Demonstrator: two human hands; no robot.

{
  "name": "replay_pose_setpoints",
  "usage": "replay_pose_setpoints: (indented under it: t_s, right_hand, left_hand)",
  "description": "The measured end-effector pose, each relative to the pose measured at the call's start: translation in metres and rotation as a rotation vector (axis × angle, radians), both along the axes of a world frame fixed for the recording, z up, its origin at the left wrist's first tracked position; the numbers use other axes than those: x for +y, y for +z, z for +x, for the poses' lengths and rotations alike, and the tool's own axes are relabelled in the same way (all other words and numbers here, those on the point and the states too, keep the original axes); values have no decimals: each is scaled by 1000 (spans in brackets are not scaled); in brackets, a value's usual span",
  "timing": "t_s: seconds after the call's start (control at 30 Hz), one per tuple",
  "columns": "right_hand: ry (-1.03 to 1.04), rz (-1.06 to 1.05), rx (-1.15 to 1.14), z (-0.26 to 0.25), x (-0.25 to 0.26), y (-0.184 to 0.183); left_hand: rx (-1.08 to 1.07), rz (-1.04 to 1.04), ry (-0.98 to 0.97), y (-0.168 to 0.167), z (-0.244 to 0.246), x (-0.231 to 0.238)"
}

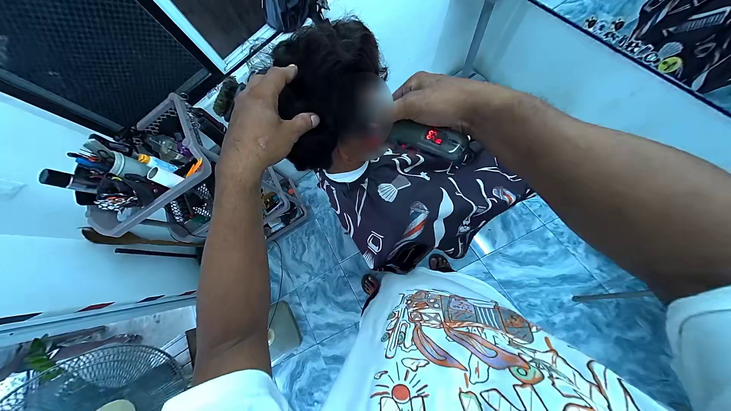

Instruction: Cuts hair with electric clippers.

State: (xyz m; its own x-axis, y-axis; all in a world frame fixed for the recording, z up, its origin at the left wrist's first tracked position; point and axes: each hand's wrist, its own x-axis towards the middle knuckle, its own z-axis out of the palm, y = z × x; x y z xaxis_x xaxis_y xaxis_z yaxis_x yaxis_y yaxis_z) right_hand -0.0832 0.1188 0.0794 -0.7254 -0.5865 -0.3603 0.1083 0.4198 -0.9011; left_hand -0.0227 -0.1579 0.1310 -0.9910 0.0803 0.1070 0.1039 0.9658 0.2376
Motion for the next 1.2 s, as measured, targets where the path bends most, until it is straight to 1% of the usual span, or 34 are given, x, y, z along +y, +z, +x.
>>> replay_pose_setpoints:
  t_s: [0.07,0.13,0.17,0.27,0.3,0.4,0.43,0.53,0.57,0.67,0.7,0.8,0.83,0.9,0.93,0.97,1.03,1.07,1.1,1.17,1.2]
  right_hand:
    - [22,-11,-6,0,0,1]
    - [11,87,3,3,-1,0]
    - [-3,103,2,3,-1,0]
    - [-1,-27,-23,0,0,1]
    - [9,-38,-26,1,0,1]
    - [9,102,0,3,-1,2]
    - [5,99,2,3,0,1]
    - [24,-29,4,0,2,1]
    - [33,-18,18,1,2,1]
    - [21,120,72,2,1,-3]
    - [10,99,64,2,1,-3]
    - [24,-83,20,4,1,-3]
    - [26,-65,25,5,0,-2]
    - [16,78,66,10,-1,-3]
    - [6,111,68,10,-2,-3]
    - [-8,77,52,10,-2,-3]
    - [-10,-77,3,10,-3,-1]
    - [-2,-106,-5,10,-4,0]
    - [-1,-75,9,11,-5,0]
    - [6,69,62,13,-5,-1]
    - [-1,91,70,13,-5,-2]
  left_hand:
    - [-2,-5,-2,1,0,-1]
    - [-5,-11,-2,1,1,0]
    - [-8,-17,0,2,1,0]
    - [-5,-15,2,2,1,1]
    - [-6,-17,3,2,1,0]
    - [-13,-16,3,2,1,1]
    - [-12,-18,1,2,1,1]
    - [-9,-11,-4,1,0,0]
    - [-8,-14,-7,1,0,-1]
    - [-11,-15,-8,2,0,0]
    - [-11,-14,-9,2,0,0]
    - [-9,-14,-8,1,0,-1]
    - [-9,-18,-11,1,-1,-2]
    - [-9,-15,-18,1,0,-2]
    - [-9,-16,-17,2,0,-2]
    - [-8,-15,-17,2,-1,-1]
    - [-6,-14,-18,2,-1,-1]
    - [-7,-16,-18,2,-1,-2]
    - [-9,-18,-17,2,-1,-2]
    - [-21,-22,-9,2,-2,-2]
    - [-23,-26,-5,2,-2,-1]
